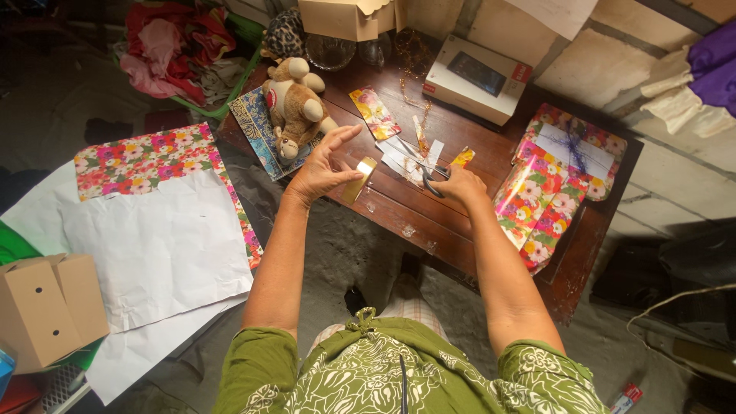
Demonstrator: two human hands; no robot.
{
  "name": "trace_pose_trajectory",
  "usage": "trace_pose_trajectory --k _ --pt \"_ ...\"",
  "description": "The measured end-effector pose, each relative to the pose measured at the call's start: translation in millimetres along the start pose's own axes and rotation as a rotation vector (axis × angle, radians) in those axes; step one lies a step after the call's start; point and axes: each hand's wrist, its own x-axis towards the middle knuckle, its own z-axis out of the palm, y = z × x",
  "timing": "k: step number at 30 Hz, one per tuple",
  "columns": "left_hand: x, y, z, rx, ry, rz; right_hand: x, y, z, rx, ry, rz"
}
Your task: The person wraps a rectangular box with floral wrapping paper, folds the edges, and secures them with clear tape. They use scissors to cut tape and repeatedly adjust the paper to ensure a neat finish.
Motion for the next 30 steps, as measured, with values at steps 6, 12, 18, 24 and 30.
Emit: trace_pose_trajectory --k 6,12,18,24,30 --pt "-9.1 5.8 3.2 -0.018 0.034 0.066 15.4 6.4 42.6 0.038 0.228 0.119" --pt "-10.4 -0.5 9.9 0.056 0.070 0.092 18.8 4.4 54.4 0.095 0.376 -0.035" --pt "-11.0 -5.0 21.6 0.088 0.065 0.085 -1.5 -51.5 26.9 0.711 0.335 -0.528" --pt "-15.1 -4.6 28.3 0.096 -0.007 0.255 -61.8 -98.2 0.5 0.901 0.092 -0.513" --pt "-23.4 -0.9 29.5 0.178 -0.043 0.145 -84.0 -106.6 -4.6 0.763 0.201 -0.518"
